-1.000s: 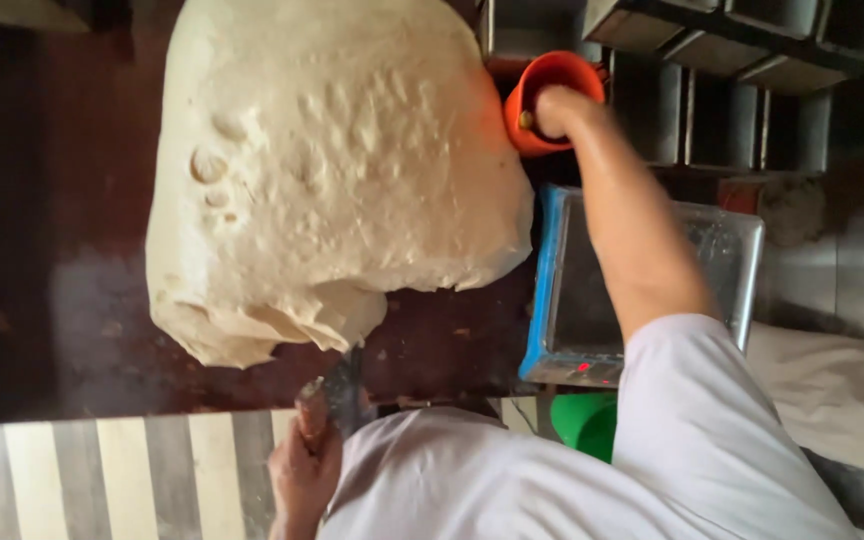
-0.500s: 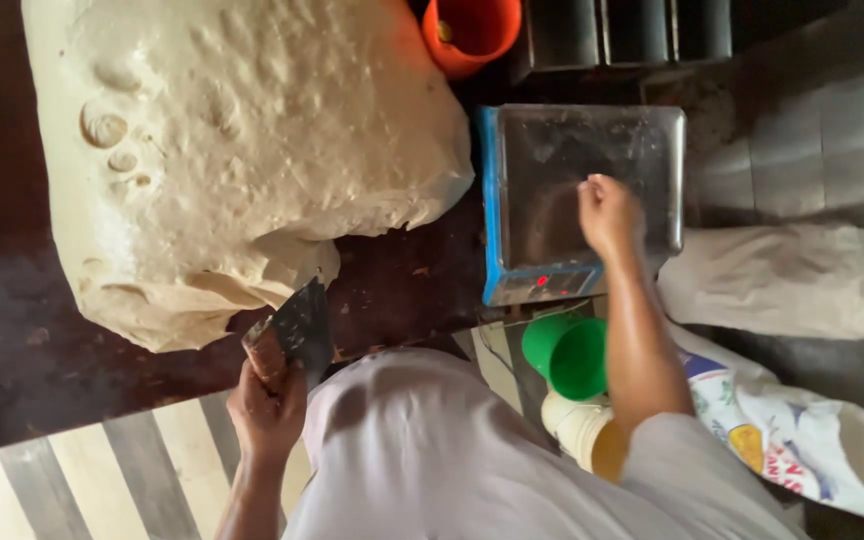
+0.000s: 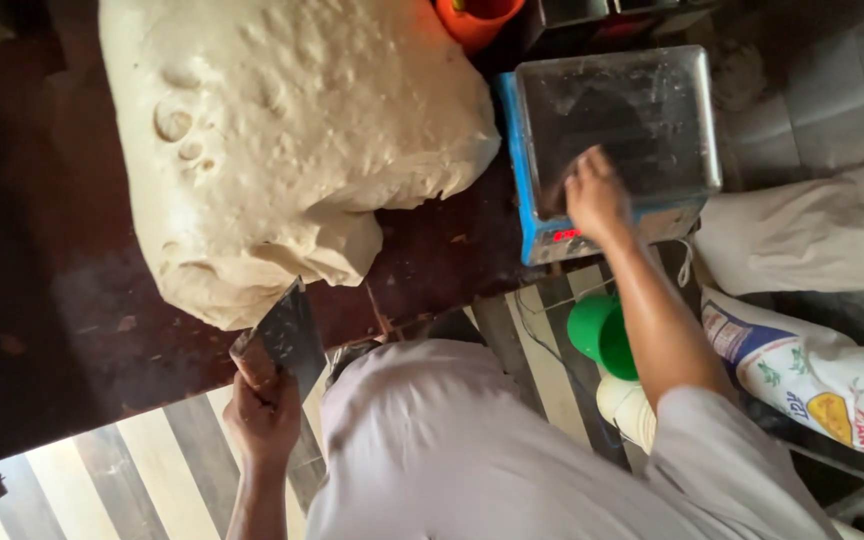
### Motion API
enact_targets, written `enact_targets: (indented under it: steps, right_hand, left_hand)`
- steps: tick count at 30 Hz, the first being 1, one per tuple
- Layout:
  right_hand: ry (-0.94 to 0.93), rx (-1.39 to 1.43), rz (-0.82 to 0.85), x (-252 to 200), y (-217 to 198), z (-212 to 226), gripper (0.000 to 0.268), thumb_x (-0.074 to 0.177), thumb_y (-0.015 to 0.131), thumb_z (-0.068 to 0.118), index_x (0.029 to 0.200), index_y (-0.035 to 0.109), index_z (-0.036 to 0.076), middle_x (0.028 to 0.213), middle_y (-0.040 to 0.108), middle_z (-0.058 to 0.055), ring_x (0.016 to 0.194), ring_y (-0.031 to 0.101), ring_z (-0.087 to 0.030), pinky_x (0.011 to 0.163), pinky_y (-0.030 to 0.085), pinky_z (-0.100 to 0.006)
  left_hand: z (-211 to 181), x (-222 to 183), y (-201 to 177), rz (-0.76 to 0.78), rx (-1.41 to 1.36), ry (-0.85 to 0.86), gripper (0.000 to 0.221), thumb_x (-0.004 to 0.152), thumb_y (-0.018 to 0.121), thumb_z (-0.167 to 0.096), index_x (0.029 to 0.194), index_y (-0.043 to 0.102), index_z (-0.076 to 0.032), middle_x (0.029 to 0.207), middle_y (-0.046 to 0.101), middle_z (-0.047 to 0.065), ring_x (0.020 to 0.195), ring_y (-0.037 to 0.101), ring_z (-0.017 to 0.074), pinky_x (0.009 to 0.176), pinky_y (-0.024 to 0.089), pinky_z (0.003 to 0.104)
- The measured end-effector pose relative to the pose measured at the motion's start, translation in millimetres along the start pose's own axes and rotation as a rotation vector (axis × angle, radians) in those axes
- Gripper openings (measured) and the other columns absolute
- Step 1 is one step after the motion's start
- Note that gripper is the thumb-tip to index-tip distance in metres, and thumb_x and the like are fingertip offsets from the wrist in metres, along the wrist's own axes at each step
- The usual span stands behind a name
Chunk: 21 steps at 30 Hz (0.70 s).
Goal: Cutting portions of dough using a scraper and weighing them on a digital scale.
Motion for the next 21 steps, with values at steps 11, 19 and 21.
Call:
enact_targets:
  steps: [11,19,21]
  right_hand:
    - [-0.119,0.018,-0.114,-1,-18,52,0.033,0.103,0.061,0.022,0.123,0.068,-0.004,0.135,0.063,-0.025,0.121,0.063,-0.043,0.102,0.052,-0.050]
    - [-0.371,0.636,0.018,-56,-69,319,0.028,0.083,0.078,0.010,0.111,0.073,0.012,0.112,0.072,-0.011,0.100,0.072,-0.029,0.087,0.059,-0.039]
    - [-0.764,0.611,-0.074,-61,-27,362,0.068,0.073,0.085,0.019,0.135,0.063,0.002,0.137,0.054,-0.033,0.124,0.054,-0.049,0.097,0.050,-0.051]
  left_hand:
    - [23,3,-13,-0.095,-0.009,-0.024,0.019,0.088,0.075,-0.013,0.100,0.063,-0.005,0.068,0.061,0.005,0.056,0.053,0.0115,0.056,0.048,0.029]
    - [-6,56,-21,-0.125,0.042,0.056,0.018,0.092,0.076,-0.014,0.100,0.063,-0.005,0.071,0.060,0.010,0.059,0.057,0.0205,0.059,0.049,0.033]
    - [-51,77,-22,-0.032,0.128,0.309,0.027,0.088,0.074,-0.009,0.114,0.067,-0.006,0.084,0.069,0.013,0.067,0.067,0.0275,0.063,0.055,0.037]
Point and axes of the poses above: each hand's wrist, its own x-axis towards the middle knuckle, its own y-axis out of the palm, z = x × y, the point moved 2 cm from there along x, towards the middle knuckle
